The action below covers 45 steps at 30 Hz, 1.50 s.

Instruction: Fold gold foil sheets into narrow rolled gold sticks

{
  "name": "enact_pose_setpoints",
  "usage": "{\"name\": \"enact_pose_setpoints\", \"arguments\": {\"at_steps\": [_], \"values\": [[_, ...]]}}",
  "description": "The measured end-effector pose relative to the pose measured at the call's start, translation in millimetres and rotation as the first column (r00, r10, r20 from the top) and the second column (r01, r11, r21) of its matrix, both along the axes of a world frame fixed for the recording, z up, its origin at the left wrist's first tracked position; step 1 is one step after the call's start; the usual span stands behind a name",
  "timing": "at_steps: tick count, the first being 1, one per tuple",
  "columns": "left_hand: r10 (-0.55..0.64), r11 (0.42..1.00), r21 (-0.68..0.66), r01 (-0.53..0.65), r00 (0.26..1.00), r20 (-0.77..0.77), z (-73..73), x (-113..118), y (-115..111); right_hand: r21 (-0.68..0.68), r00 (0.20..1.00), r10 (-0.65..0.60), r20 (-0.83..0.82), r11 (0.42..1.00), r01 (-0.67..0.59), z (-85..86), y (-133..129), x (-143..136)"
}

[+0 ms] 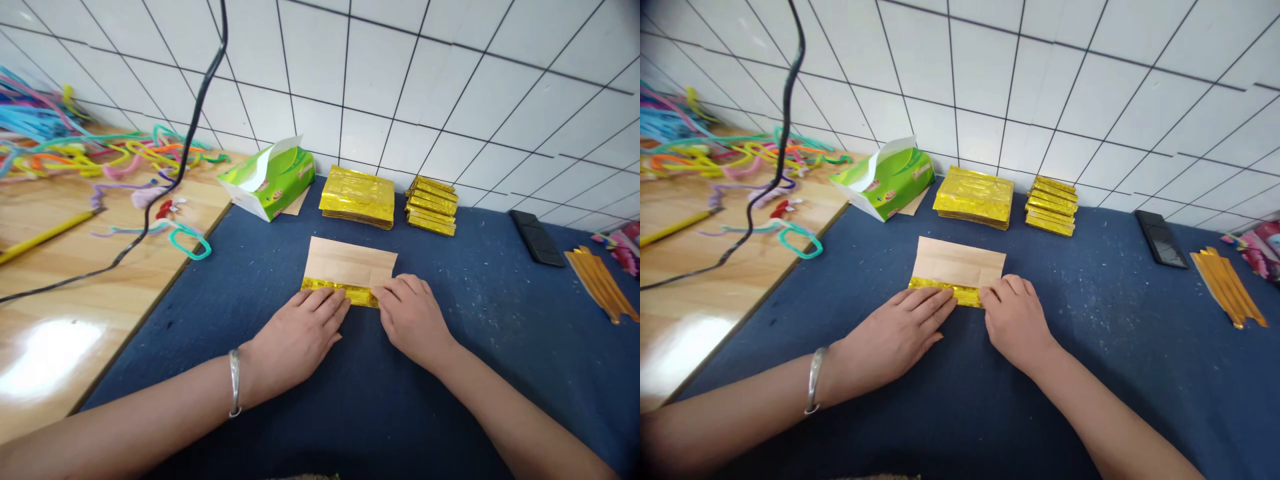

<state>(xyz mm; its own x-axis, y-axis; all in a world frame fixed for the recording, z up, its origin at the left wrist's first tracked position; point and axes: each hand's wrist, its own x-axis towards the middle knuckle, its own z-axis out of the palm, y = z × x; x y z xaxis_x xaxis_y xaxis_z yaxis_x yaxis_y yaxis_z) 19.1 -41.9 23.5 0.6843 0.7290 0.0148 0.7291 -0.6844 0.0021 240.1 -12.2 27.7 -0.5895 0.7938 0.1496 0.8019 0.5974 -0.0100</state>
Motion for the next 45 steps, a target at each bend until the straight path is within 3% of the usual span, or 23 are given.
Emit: {"name": "enact_pose_setpoints", "arguments": {"at_steps": [6,15,23,28,33,38,40,45], "values": [[-0.003,1.0,0.002,0.003,1.0,0.007,1.7,1.0,0.2,0.044,0.977,0.102,0.189,0.993,-0.112,2.6,-14.2,-9.0],[-0.013,1.0,0.009,0.013,1.0,0.005,0.7,1.8,0.4,0.084,0.923,0.056,0.382,0.992,-0.094,-1.5,-41.3,-23.4],[-0.007,1.0,0.011,0.008,1.0,-0.008,0.9,1.6,-0.9,0.111,0.86,0.031,0.509,0.989,-0.101,5.4,-45.6,-24.1],[0.007,1.0,0.02,-0.007,1.0,0.013,0.6,2.0,-0.8,0.06,0.887,0.041,0.461,0.995,-0.077,15.4,-43.7,-16.0],[-0.002,1.0,0.013,0.002,1.0,0.019,0.4,0.2,0.4,-0.059,0.955,0.043,0.293,0.998,-0.027,27.3,-23.2,2.3],[-0.014,1.0,-0.001,0.014,0.999,0.029,0.1,-1.2,1.6,0.164,0.992,-0.116,0.059,0.981,0.105,17.3,11.7,24.8],[-0.016,1.0,-0.005,0.017,0.999,0.035,-0.1,-1.5,2.1,0.191,0.989,-0.143,-0.023,0.971,0.145,9.1,21.7,31.0],[-0.013,1.0,-0.013,0.014,0.998,0.056,-0.1,-1.7,3.1,0.196,0.99,-0.144,0.007,0.971,0.14,-3.2,26.8,33.3]]}}
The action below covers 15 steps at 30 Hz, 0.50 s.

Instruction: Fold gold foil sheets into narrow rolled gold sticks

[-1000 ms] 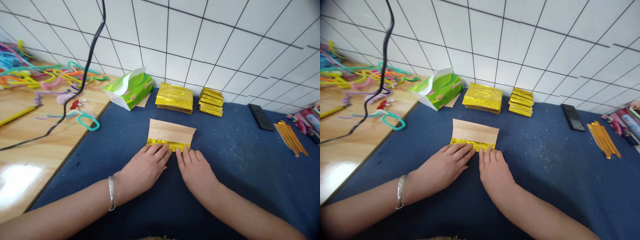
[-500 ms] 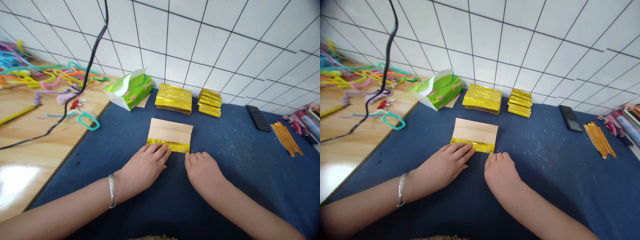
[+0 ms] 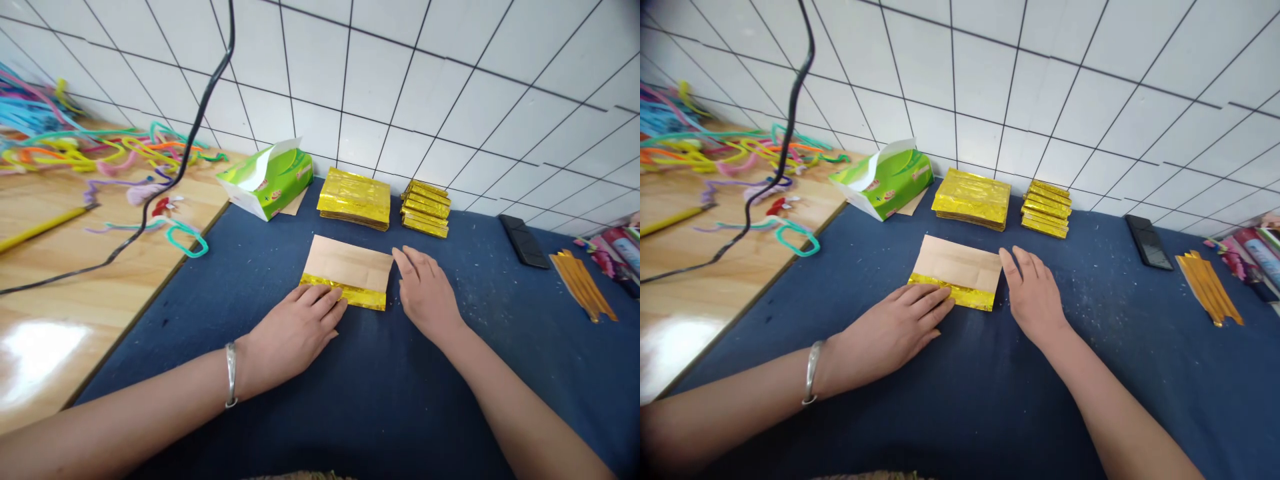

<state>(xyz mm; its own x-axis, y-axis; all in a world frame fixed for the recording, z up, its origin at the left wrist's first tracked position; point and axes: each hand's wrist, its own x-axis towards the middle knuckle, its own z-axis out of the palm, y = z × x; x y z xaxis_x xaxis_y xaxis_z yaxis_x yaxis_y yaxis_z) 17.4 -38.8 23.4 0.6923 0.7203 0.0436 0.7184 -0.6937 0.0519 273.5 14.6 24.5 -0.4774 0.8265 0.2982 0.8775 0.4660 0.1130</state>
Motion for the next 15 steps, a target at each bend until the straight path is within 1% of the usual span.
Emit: {"name": "enact_pose_setpoints", "arguments": {"at_steps": [5,15], "values": [[-0.009,1.0,-0.013,0.009,1.0,0.004,1.0,-0.7,1.1,0.007,0.998,0.031,0.056,0.999,-0.032,-2.6,-2.3,-1.7],[-0.024,1.0,-0.007,0.024,1.0,0.017,-0.2,-1.1,1.6,0.041,0.991,0.122,0.046,0.991,-0.124,-12.0,3.4,5.0]]}}
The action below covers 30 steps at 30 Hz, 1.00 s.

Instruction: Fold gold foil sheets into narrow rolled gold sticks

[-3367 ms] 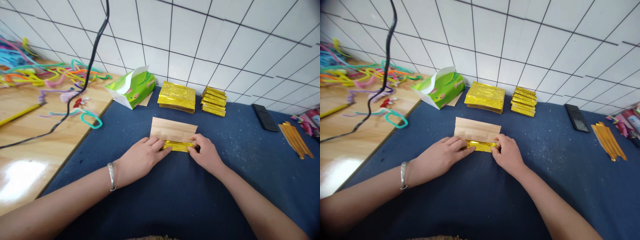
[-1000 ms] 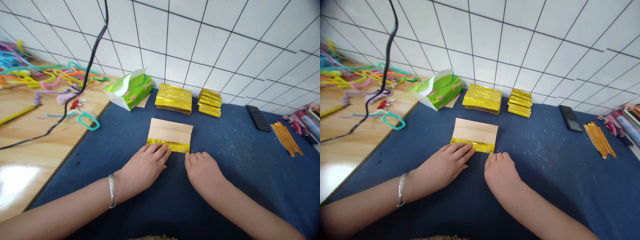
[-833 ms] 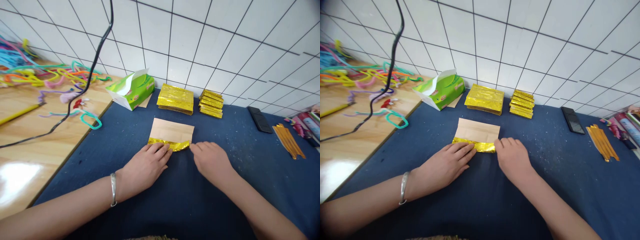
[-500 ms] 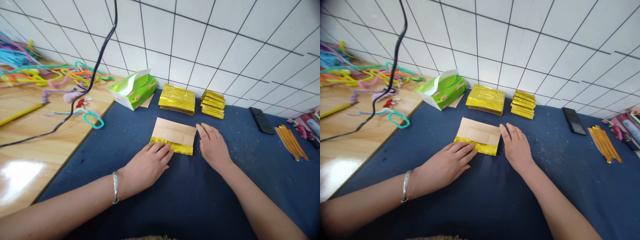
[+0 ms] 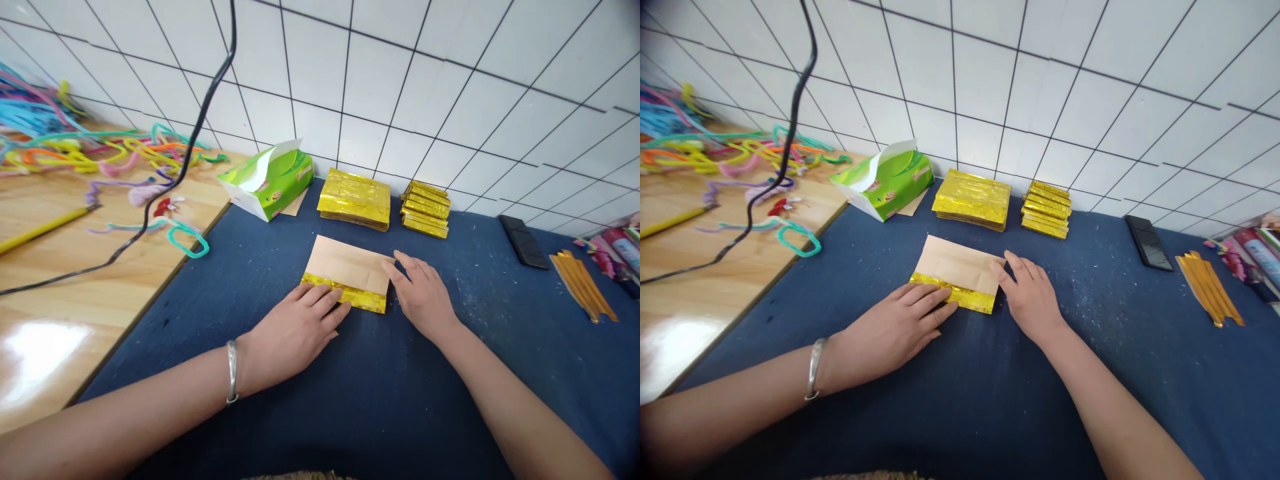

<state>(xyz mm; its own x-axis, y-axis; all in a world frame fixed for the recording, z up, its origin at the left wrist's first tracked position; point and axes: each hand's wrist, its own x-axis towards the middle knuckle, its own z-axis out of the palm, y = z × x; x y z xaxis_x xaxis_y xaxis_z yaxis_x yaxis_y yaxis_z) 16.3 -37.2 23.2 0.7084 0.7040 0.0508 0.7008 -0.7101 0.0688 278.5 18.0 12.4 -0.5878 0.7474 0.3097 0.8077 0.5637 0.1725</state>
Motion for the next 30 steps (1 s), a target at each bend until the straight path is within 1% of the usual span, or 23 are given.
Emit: {"name": "enact_pose_setpoints", "arguments": {"at_steps": [3,7,11,15,23,30], "values": [[-0.002,1.0,-0.012,0.002,1.0,0.006,0.2,-0.9,0.5,0.018,1.0,0.022,-0.021,1.0,-0.022,1.3,-0.3,0.0],[-0.005,0.999,-0.04,0.006,1.0,0.02,4.1,-1.8,1.9,0.079,0.996,0.069,-0.065,0.995,-0.064,3.3,-0.7,0.3],[0.002,0.998,-0.068,0.002,0.999,0.051,8.3,-2.4,4.4,0.13,0.99,0.11,-0.082,0.986,-0.099,3.7,-0.8,1.7],[0.02,0.996,-0.084,-0.013,0.996,0.091,9.0,-3.9,5.9,0.161,0.984,0.148,-0.099,0.978,-0.131,4.6,-1.4,2.3],[0.054,0.996,-0.076,-0.043,0.988,0.142,7.6,-6.6,7.5,0.174,0.954,0.28,-0.103,0.95,-0.26,5.4,-3.4,-0.1],[0.057,0.995,-0.085,-0.044,0.986,0.159,8.5,-6.4,8.6,0.132,0.945,0.306,-0.119,0.948,-0.29,3.3,-6.1,-1.3]]}}
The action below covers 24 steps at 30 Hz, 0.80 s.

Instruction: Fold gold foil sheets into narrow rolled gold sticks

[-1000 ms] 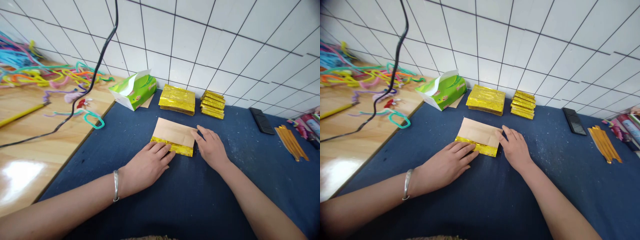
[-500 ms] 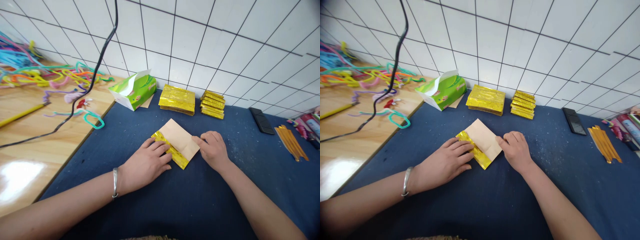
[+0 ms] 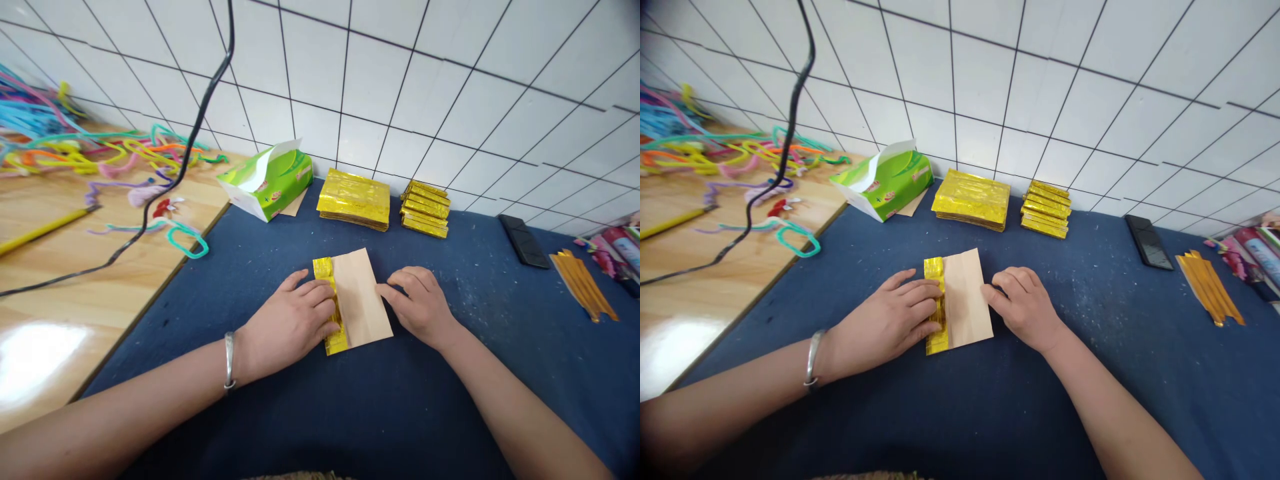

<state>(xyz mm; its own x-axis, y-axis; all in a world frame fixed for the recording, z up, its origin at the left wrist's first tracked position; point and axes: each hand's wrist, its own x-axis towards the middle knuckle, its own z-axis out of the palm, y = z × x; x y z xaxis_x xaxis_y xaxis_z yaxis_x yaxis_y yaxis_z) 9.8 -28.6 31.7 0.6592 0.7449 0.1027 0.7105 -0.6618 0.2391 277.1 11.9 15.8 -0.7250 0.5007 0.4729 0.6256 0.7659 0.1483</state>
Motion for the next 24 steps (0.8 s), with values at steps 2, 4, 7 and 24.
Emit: {"name": "enact_pose_setpoints", "arguments": {"at_steps": [2,4,7,24], "values": [[-0.002,1.0,0.005,0.002,1.0,0.006,0.8,0.5,0.5,-0.009,1.0,0.013,-0.005,1.0,-0.013,-0.2,-1.3,-1.5],[-0.006,1.0,0.006,0.005,1.0,0.004,1.7,0.9,0.9,-0.004,1.0,0.024,-0.014,1.0,-0.024,0.0,-2.8,-3.4],[-0.016,1.0,0.002,0.016,1.0,-0.008,2.5,0.7,0.9,0.01,0.999,0.031,-0.015,0.999,-0.031,1.4,-5.0,-6.1],[-0.026,0.998,0.057,0.026,1.0,-0.006,-1.4,-5.5,6.5,-0.131,0.983,0.153,0.099,0.982,-0.139,5.1,-7.4,-11.3]]}}
